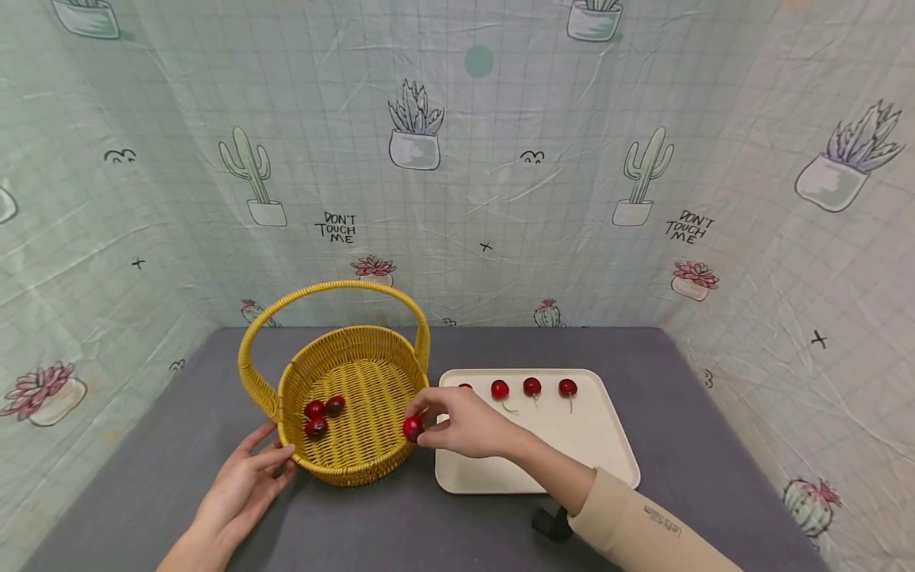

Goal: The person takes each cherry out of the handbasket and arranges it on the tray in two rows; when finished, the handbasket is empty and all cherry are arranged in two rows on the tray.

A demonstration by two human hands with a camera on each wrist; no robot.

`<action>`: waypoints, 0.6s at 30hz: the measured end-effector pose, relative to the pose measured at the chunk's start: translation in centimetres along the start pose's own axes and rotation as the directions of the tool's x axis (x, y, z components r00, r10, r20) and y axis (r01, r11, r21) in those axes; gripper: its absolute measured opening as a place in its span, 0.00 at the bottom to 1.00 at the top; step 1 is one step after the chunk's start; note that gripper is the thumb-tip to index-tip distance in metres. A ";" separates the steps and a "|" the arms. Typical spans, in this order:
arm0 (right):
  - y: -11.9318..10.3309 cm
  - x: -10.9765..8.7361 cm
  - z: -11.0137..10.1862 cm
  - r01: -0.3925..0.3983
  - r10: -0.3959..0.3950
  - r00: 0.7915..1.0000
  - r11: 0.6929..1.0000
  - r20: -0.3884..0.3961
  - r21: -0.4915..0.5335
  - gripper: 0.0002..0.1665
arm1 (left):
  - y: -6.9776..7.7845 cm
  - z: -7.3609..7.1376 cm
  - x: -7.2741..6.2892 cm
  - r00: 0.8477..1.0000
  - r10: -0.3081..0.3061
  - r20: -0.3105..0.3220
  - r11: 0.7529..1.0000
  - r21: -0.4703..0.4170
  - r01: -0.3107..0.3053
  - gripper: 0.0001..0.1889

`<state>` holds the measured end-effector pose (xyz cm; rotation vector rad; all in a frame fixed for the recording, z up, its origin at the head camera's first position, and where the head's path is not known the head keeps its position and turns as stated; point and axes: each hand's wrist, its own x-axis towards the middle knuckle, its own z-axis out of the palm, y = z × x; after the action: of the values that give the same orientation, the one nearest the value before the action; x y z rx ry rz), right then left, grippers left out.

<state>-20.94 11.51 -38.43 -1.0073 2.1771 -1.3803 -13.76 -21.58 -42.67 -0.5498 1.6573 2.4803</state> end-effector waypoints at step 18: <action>3.2 -3.9 -1.2 -0.103 0.106 0.990 0.994 -0.095 0.036 0.14 | -0.1 0.0 0.2 1.000 0.003 0.001 1.000 0.002 -0.003 0.37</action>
<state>-20.26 15.93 -40.96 -0.8186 2.2359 -1.4377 -13.88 -21.59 -42.79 -0.5463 1.6606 2.4806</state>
